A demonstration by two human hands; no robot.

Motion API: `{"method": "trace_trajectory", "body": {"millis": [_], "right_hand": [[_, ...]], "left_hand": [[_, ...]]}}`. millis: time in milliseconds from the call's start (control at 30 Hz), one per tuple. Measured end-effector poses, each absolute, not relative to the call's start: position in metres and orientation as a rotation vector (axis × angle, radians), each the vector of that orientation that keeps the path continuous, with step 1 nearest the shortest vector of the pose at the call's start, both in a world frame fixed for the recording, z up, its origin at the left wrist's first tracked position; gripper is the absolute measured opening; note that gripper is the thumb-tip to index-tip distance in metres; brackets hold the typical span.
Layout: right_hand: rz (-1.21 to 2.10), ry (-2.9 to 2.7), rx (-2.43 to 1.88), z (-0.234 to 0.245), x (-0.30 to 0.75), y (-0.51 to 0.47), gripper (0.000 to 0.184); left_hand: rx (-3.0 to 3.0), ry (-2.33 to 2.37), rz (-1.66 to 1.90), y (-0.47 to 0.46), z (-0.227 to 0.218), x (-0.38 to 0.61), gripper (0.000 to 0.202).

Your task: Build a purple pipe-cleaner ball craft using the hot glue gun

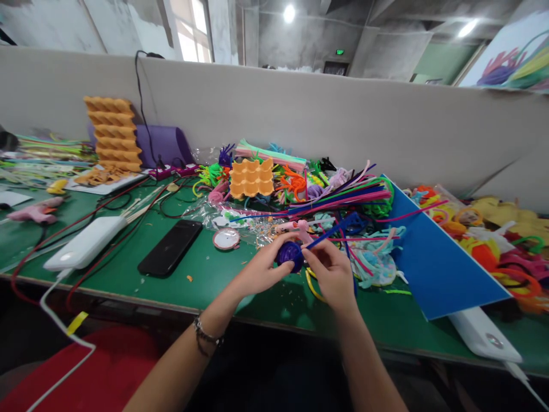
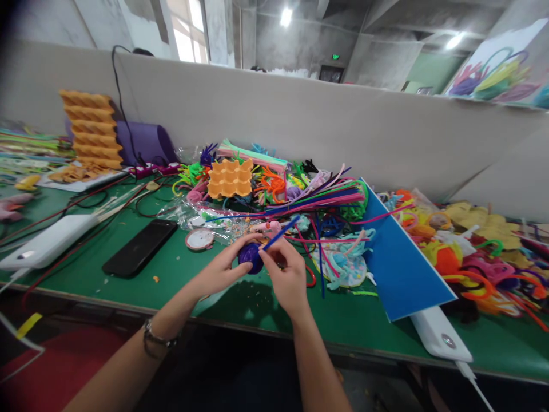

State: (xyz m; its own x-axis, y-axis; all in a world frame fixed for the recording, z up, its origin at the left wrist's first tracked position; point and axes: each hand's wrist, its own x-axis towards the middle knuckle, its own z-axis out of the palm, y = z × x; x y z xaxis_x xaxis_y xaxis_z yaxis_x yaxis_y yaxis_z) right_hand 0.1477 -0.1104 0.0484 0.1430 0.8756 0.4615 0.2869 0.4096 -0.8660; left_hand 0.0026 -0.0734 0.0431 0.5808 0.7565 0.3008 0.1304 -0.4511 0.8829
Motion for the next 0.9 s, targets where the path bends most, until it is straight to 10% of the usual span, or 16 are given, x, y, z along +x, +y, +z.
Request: {"method": "trace_trajectory", "body": {"millis": [900], "right_hand": [[0.162, -1.614, -1.569, -0.007, 0.189, -0.039, 0.022]], "left_hand": [[2.003, 0.855, 1.063, -0.065, 0.030, -0.022, 0.041]]}}
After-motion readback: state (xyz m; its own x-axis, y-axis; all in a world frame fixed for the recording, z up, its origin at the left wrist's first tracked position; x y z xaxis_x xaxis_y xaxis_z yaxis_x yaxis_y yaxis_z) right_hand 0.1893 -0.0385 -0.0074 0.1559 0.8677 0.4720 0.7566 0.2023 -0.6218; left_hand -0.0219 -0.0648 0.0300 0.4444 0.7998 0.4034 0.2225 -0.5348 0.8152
